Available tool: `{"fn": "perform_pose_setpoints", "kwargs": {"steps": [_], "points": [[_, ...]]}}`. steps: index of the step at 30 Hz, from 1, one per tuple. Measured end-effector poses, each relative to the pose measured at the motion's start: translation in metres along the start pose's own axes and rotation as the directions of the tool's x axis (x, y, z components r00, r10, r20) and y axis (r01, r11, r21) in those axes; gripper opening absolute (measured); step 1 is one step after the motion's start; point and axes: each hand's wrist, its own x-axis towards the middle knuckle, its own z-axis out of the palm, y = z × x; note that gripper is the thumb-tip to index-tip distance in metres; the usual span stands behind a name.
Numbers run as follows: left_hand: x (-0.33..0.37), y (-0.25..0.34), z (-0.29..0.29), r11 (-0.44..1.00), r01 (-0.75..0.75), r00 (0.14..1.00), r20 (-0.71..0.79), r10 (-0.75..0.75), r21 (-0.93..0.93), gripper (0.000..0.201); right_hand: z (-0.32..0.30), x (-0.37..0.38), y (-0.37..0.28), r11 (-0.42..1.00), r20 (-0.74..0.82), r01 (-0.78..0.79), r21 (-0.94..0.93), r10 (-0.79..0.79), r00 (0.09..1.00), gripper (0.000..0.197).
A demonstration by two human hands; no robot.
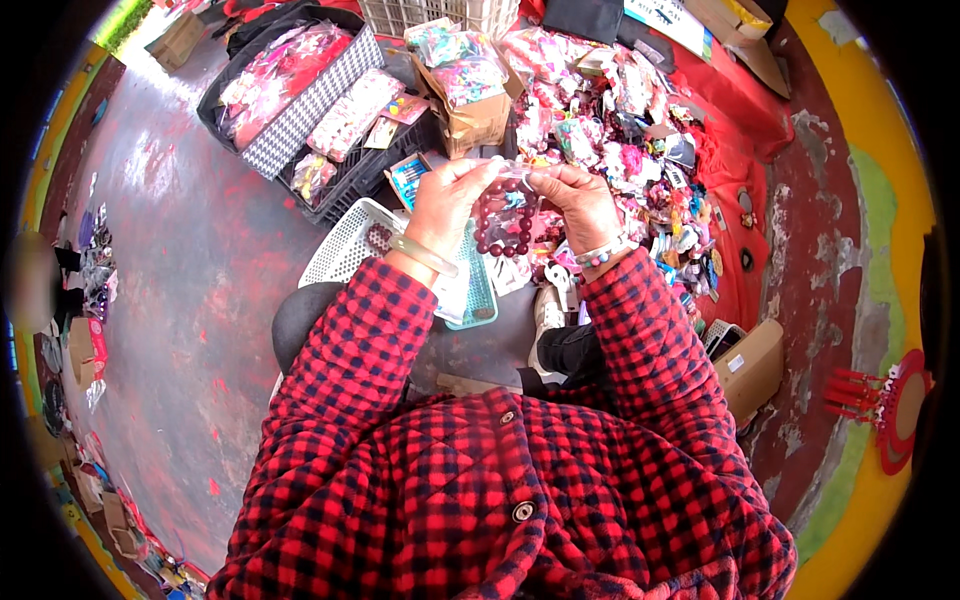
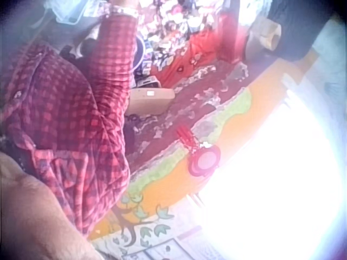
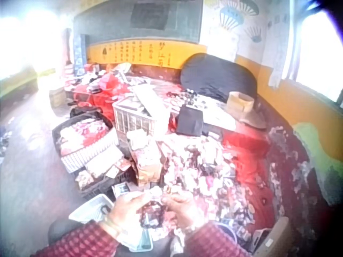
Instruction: The person takes beaded bracelets from a pile, inserts each one into a plastic bag, seals the bag by removing an adhesive strip, and places the packaged bracelet into a white basket.
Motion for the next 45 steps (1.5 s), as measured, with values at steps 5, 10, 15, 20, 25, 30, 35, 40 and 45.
{"fn": "perform_pose_setpoints", "kwargs": {"steps": [5, 10, 15, 20, 25, 30, 35, 40, 45], "points": [[0.001, -0.006, -0.002, 0.996, 0.087, 0.992, 0.091, -0.088, 0.018, 0.017, -0.003, -0.002, 0.003, 0.989, 0.057, 0.046, -0.141, -0.038, 0.998, 0.009], [-0.002, -0.006, 0.000, 0.997, 0.062, 0.996, 0.068, -0.065, 0.039, 0.010, 0.001, -0.004, 0.004, 0.953, 0.079, 0.071, -0.294, -0.050, 0.996, 0.007], [-0.003, -0.008, -0.001, 0.984, -0.039, 0.998, 0.062, 0.028, 0.173, 0.006, 0.008, -0.007, 0.002, 0.933, 0.097, 0.103, -0.344, -0.074, 0.993, 0.005], [-0.002, -0.012, -0.001, 0.965, -0.098, 0.994, 0.065, 0.085, 0.243, 0.008, 0.008, -0.010, 0.005, 0.828, 0.045, 0.184, -0.530, -0.190, 0.981, 0.006], [-0.004, -0.008, -0.001, 1.000, -0.029, 0.994, 0.110, 0.029, -0.005, 0.012, 0.008, -0.012, 0.006, 0.997, 0.052, 0.061, 0.038, -0.063, 0.997, 0.009], [-0.002, 0.003, -0.002, 0.997, 0.013, 0.989, 0.147, -0.025, 0.081, 0.022, 0.003, -0.009, 0.002, 0.997, 0.065, 0.061, -0.049, -0.058, 0.996, 0.011], [-0.004, 0.017, 0.001, 0.993, 0.020, 0.986, 0.162, -0.039, 0.119, 0.025, -0.005, -0.002, 0.002, 0.973, 0.010, 0.136, -0.185, -0.136, 0.991, 0.018], [0.000, 0.012, -0.007, 0.979, 0.041, 0.989, 0.131, -0.068, 0.197, 0.024, -0.007, 0.002, 0.005, 0.965, -0.040, 0.203, -0.165, -0.212, 0.976, 0.016], [0.002, 0.005, -0.012, 0.931, -0.064, 0.990, 0.141, 0.014, 0.359, 0.020, 0.002, -0.003, -0.002, 0.999, 0.042, 0.050, 0.021, -0.050, 0.998, 0.011]]}}
